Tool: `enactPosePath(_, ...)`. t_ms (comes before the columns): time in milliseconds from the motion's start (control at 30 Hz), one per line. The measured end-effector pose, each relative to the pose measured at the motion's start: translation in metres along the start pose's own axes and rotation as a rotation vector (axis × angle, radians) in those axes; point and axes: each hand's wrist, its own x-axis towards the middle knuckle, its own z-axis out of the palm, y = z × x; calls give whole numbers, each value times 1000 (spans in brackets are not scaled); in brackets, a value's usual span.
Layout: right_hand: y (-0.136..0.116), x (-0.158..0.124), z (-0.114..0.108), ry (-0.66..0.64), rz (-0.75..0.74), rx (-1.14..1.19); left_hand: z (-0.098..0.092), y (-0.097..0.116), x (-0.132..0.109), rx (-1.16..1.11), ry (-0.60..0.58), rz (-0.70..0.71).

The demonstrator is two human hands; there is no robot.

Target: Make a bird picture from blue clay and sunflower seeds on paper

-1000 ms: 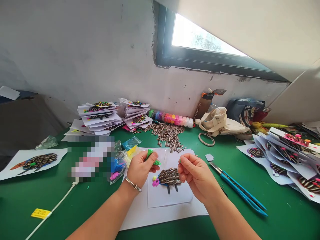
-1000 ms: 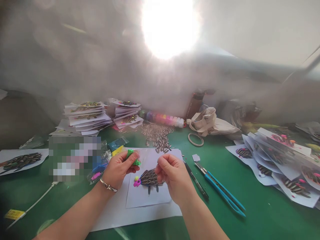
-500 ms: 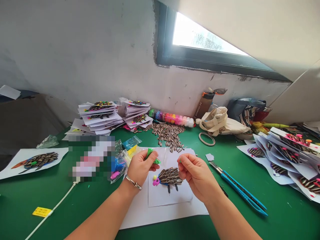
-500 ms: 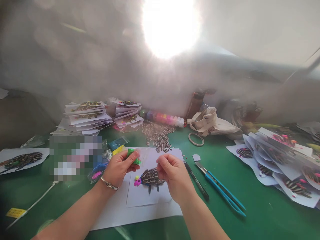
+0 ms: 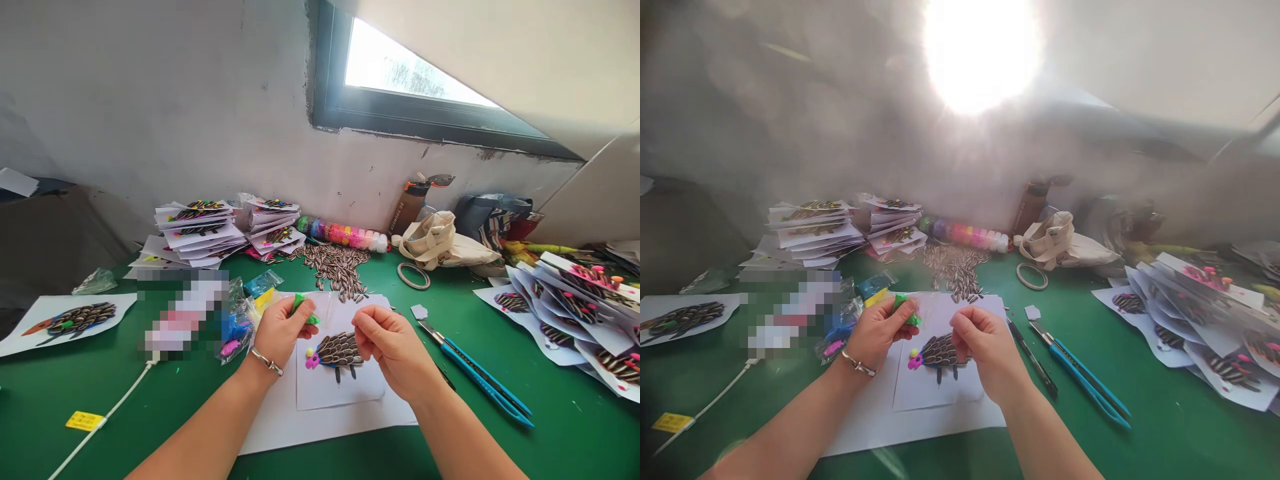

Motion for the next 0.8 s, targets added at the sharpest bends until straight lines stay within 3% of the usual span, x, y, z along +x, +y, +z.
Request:
enactPosePath(300,0,2,-2,5,-3,-2,0,-1,1,5,11,-8)
enactPosePath(500,2,2,-3,40,-35,-163,0,-1,2,1,6,-12)
enactPosePath(800,1,2,-1,-5,10,-19,-1,-3,4,-2,15,-7)
